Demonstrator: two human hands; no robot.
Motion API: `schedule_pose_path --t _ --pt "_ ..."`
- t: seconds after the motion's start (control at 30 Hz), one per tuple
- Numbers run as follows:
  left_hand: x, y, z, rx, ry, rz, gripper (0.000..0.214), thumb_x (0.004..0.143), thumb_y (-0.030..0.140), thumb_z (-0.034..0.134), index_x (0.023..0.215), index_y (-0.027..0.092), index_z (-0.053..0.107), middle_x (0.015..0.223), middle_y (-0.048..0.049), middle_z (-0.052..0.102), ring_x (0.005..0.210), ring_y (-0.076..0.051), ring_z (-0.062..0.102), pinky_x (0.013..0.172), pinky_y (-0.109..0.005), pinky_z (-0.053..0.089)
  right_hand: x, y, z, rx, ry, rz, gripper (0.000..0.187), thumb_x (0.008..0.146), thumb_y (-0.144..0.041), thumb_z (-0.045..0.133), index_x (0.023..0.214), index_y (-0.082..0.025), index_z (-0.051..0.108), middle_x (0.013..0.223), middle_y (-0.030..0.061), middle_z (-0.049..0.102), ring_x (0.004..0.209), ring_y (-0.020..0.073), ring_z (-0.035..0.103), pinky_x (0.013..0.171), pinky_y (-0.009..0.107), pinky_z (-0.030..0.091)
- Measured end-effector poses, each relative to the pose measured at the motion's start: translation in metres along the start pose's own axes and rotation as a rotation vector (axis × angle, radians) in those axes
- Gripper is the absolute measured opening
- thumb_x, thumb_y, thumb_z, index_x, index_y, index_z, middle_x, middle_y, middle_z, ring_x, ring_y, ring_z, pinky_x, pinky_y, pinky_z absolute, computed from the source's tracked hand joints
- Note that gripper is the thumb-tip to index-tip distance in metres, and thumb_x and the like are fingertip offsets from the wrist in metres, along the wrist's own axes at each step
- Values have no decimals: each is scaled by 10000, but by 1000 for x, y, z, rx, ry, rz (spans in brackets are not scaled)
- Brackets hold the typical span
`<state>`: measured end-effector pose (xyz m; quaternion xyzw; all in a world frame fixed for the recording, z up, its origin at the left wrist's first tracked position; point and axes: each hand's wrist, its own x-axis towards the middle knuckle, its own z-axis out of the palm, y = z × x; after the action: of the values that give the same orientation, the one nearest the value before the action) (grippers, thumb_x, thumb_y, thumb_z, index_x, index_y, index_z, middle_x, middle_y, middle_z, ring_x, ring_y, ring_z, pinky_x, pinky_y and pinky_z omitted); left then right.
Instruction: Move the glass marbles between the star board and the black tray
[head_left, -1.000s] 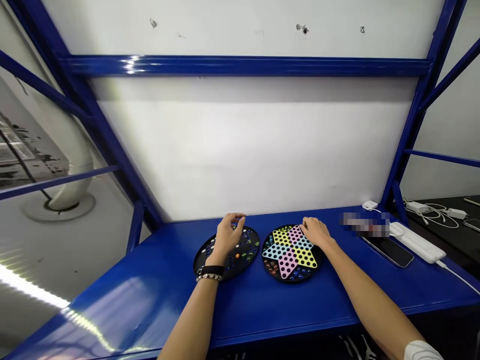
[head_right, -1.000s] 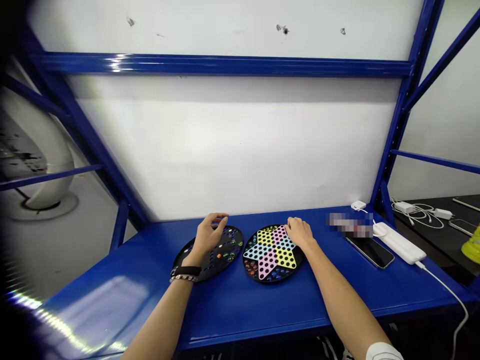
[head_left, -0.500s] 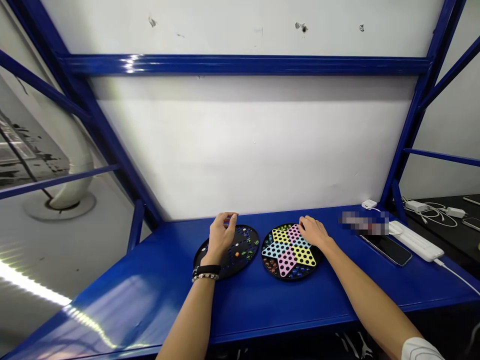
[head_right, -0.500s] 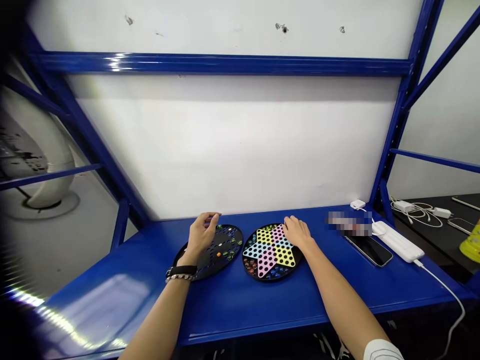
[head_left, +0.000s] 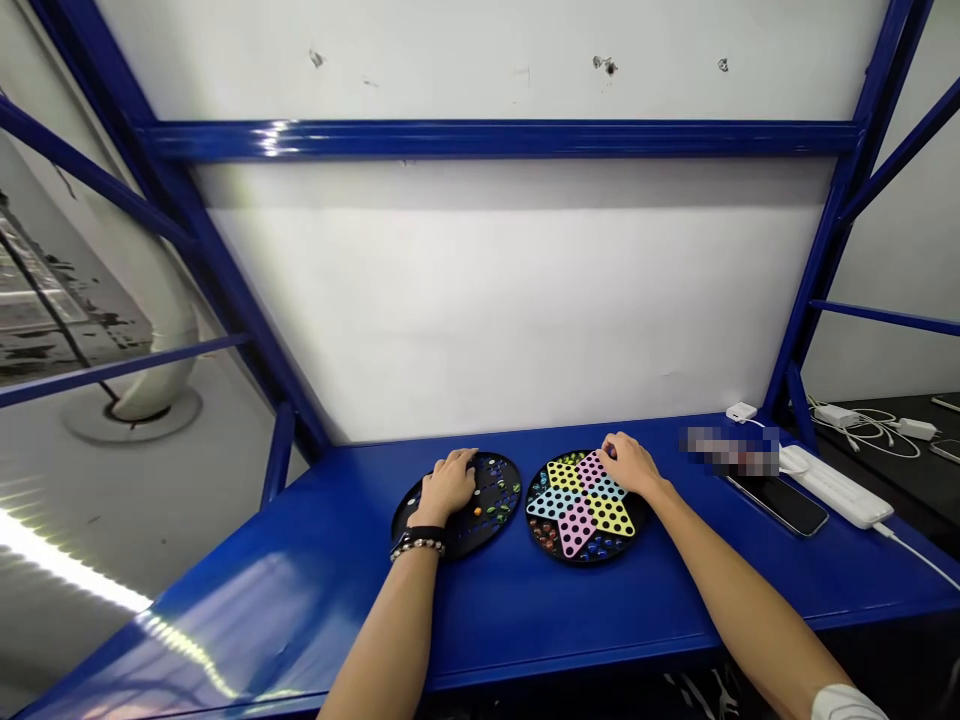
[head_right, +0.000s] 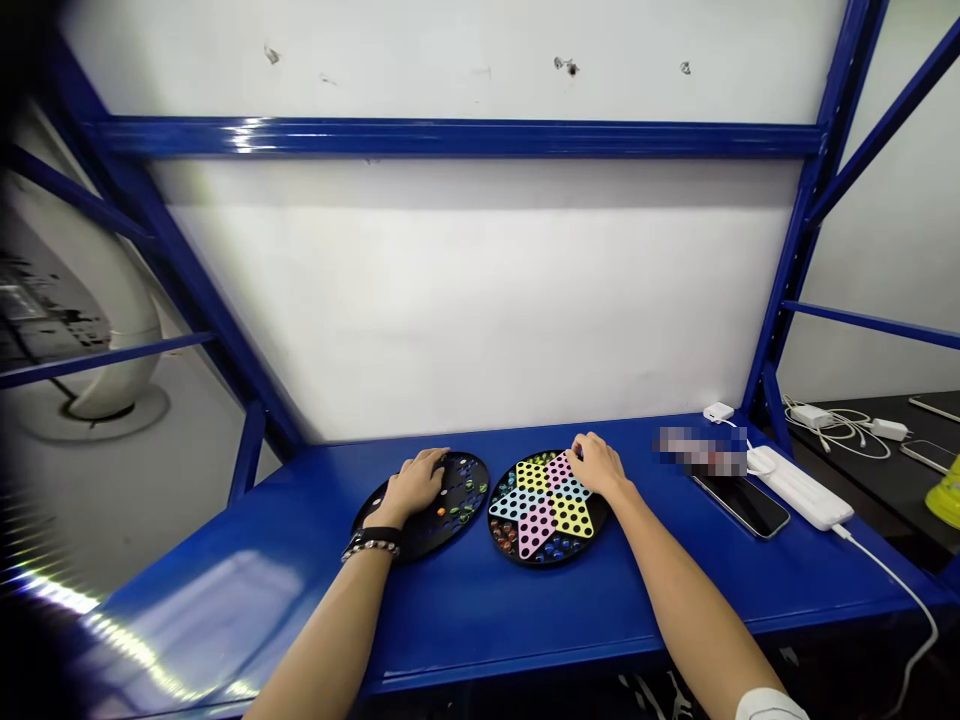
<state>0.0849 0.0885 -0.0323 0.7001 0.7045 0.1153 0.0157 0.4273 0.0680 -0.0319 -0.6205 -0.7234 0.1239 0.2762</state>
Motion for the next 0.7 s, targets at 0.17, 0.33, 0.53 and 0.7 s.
schedule_pose_path --t 0.17,0.33,0.53,0.7 --pt "0 1 -5 -93 28 48 419 873 233 430 1247 209 619 1299 -119 616 1194 -298 562 963 -433 474 -1 -1 -3 21 -4 3 165 907 -330 509 805 -213 566 867 15 591 728 129 518 610 248 310" --pt "-6 12 -15 -228 -81 182 301 835 323 506 1013 200 716 1012 -66 745 912 -217 679 825 -290 512 -2 -1 -4 26 5 5 173 901 -335 516 789 -212 565 866 17 600 719 129 518 607 248 311" --pt "-20 38 -25 -334 -197 331 359 819 464 524 1013 230 716 928 -38 742 835 -218 672 751 -287 495 -1 -2 -4 25 -4 4 172 898 -333 526 787 -212 576 865 18 608 717 126 524 614 241 320" --pt "-30 54 -19 -207 -210 361 397 896 540 430 974 226 659 948 -62 716 842 -227 665 728 -299 478 -1 -1 -4 19 -18 6 183 896 -333 523 768 -211 572 859 17 612 708 123 522 606 238 319"
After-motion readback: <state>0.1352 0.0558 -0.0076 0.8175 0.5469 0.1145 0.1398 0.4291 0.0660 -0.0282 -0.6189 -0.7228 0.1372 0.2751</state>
